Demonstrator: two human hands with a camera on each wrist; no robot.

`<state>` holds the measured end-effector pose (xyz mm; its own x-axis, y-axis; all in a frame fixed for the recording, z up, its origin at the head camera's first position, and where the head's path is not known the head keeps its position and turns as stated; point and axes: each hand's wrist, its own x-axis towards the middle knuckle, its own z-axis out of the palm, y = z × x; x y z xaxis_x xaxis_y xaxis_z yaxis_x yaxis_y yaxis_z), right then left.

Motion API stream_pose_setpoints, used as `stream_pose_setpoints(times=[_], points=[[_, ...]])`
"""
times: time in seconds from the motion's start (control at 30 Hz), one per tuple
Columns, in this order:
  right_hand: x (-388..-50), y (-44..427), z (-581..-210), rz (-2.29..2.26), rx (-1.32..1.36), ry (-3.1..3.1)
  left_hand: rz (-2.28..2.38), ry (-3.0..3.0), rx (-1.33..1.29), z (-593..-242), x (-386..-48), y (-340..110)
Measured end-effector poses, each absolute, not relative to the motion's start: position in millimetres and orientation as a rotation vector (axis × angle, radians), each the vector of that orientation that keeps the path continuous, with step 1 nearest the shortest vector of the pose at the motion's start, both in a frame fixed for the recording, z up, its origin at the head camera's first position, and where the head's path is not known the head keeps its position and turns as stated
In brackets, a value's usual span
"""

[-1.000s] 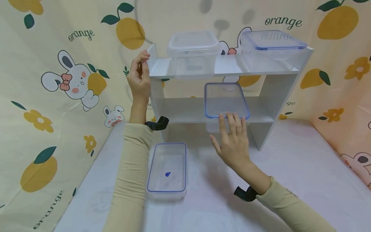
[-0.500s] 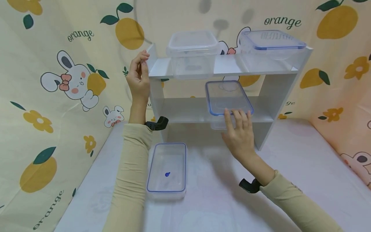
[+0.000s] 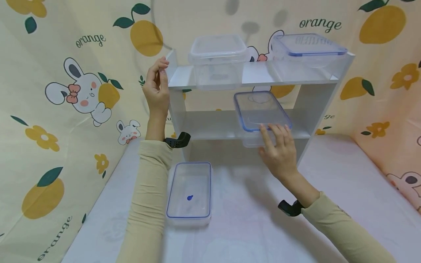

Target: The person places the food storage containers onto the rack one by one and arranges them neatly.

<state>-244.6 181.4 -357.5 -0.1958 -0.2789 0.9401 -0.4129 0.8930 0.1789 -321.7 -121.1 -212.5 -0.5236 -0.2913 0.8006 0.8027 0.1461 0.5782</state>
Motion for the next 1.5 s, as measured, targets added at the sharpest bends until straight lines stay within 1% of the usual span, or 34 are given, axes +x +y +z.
stream_pose_setpoints(times=[0.23, 0.6, 1.03, 1.27, 1.5], points=[[-239, 197, -356, 0.159, 0.451, -1.868, -1.544, -1.515, -0.532, -212, -319, -122], [-239, 218, -357, 0.165, 0.389, -1.862, -1.547, -1.529, -0.522, -211, -317, -122], [-226, 211, -361, 0.378, 0.417, -1.929, -1.566, -1.523, -0.519, -211, -316, -121], [-215, 202, -371, 0.519, 0.439, -1.924, -1.569, -1.52, -0.522, -212, -315, -121], [-220, 197, -375, 0.492, 0.414, -1.992, -1.567, -1.521, -0.531, -210, -315, -121]])
